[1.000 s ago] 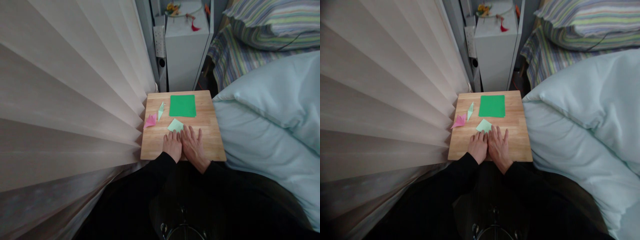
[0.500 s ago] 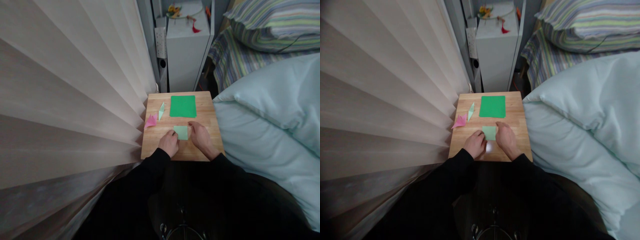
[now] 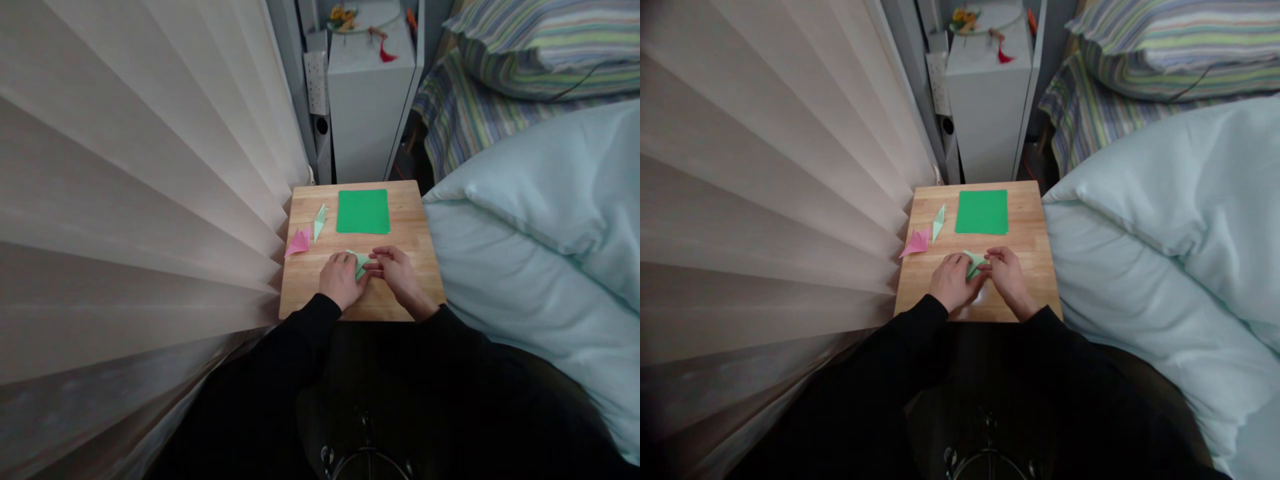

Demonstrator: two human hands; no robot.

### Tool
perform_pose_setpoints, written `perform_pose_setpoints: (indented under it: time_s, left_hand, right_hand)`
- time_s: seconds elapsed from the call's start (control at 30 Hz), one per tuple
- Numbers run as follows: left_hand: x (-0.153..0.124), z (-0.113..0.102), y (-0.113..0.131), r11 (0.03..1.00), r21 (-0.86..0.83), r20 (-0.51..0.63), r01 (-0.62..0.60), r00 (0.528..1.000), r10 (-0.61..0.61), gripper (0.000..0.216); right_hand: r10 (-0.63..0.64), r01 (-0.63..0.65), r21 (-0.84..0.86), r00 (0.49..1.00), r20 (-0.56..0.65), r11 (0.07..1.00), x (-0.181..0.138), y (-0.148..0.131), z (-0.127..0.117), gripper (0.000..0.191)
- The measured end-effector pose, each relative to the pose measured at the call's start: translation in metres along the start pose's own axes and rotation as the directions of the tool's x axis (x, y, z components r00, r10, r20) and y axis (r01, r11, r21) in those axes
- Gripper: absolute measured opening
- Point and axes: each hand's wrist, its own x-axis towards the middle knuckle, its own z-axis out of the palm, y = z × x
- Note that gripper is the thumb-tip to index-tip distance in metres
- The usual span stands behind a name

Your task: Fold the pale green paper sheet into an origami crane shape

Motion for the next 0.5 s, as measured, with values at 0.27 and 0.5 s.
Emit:
perform_pose_setpoints:
  time_s: [0.27, 0.5]
  left_hand:
    - [0.005, -0.004, -0.009, 0.984, -0.168, -0.012, 0.051, 0.998, -0.054, 0.019]
    - [0.019, -0.01, -0.01, 0.614, -0.784, -0.065, 0.09, 0.972, -0.226, 0.014]
  right_hand:
    - [-0.159, 0.161, -0.088, 0.987, 0.037, 0.983, -0.008, -0.005, 0.0, 0.015]
    - [-0.705, 0.688, -0.48, 0.685, 0.183, 0.544, -0.034, -0.03, -0.007, 0.015]
